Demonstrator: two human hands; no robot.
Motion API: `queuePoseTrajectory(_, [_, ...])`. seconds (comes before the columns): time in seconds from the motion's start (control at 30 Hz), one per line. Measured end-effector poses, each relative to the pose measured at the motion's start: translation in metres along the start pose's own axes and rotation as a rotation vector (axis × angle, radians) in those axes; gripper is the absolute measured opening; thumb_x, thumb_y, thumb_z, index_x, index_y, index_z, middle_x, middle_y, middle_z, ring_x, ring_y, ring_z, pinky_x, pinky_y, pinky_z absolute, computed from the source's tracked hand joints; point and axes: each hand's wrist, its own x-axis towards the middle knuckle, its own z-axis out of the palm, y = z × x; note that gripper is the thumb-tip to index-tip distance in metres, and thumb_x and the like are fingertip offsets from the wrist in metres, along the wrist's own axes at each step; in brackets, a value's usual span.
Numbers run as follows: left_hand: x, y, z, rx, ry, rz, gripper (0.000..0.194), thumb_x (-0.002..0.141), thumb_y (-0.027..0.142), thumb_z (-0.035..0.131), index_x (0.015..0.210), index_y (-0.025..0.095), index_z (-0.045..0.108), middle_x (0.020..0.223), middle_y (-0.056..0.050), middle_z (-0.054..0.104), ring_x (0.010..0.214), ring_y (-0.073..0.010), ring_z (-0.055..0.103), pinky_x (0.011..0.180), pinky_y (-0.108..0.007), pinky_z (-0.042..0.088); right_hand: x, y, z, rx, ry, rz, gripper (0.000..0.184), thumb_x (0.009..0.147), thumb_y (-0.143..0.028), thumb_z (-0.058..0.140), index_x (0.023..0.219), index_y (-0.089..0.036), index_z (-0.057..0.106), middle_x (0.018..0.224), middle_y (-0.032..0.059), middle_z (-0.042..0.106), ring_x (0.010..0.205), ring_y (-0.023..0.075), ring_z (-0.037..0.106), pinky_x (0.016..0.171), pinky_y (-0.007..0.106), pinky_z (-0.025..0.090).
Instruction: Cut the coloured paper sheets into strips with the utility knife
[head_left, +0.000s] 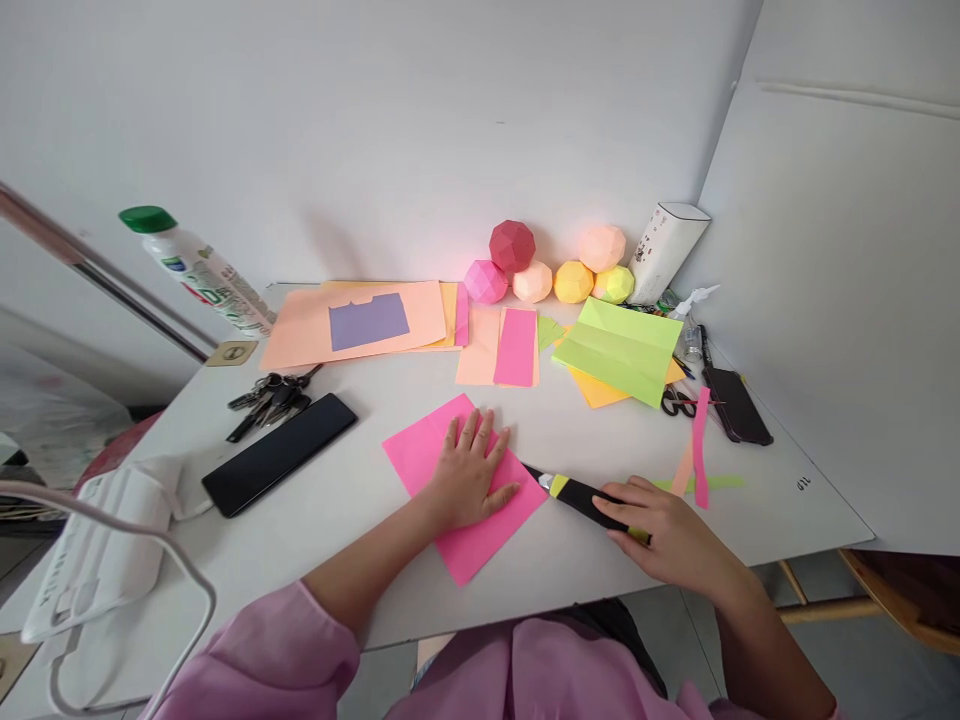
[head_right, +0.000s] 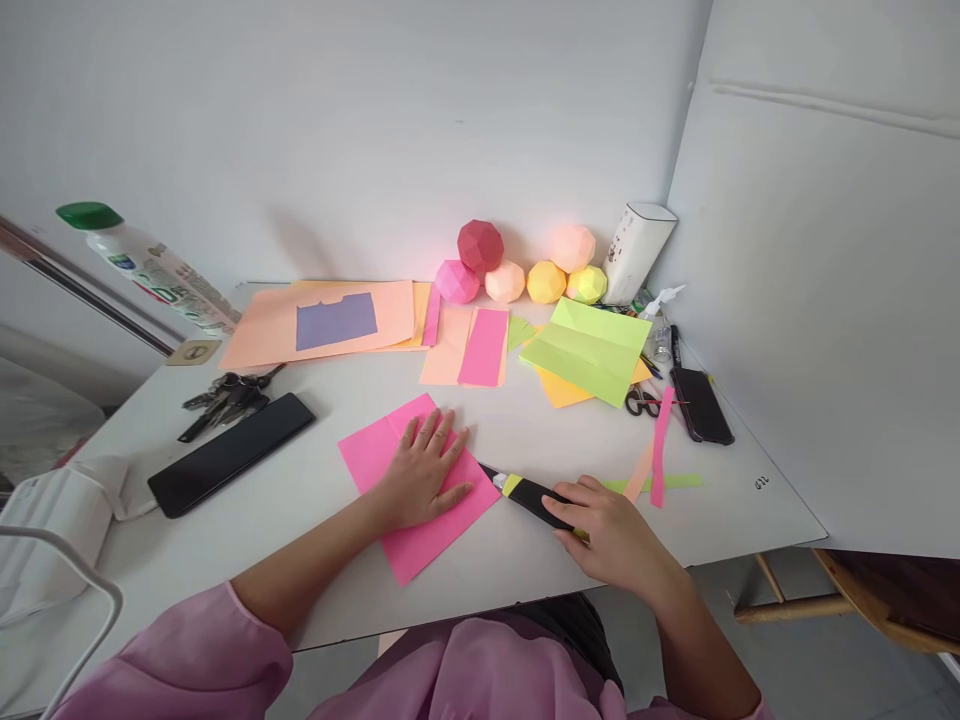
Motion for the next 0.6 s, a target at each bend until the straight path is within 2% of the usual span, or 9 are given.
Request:
queuePoseTrajectory(0.3, [0.000, -0.001, 0.001, -0.008, -0.011, 0.005, 0.082, 0.086, 0.069, 0.023, 0.146, 0.013, 0.029, 0.152, -0.021, 0.022, 0.140, -0.0424, 0.012, 0.110, -0.059, 0.007, 0.000, 0.002, -0.003, -0.017, 0.012, 0.010, 0.036, 0.084, -0.015, 0.055, 0.118, -0.021, 0.066, 0.115, 0.0083, 0.067, 0.103, 0.0248, 0.062, 0.083, 0.039, 0.057])
queuePoseTrajectory(0.6, [0.000, 0.000, 0.004, 0.008, 0.024, 0.004, 0.082, 0.086, 0.069, 0.025, 0.145, 0.013, 0.030, 0.152, -0.020, 0.025, 0.140, -0.0414, 0.014, 0.110, -0.058, 0.007, 0.017, 0.000, -0.004, -0.008, 0.014, -0.009, 0.035, 0.082, -0.013, 0.057, 0.115, -0.021, 0.067, 0.112, 0.0075, 0.069, 0.097, 0.0233, 0.063, 0.077, 0.036, 0.058])
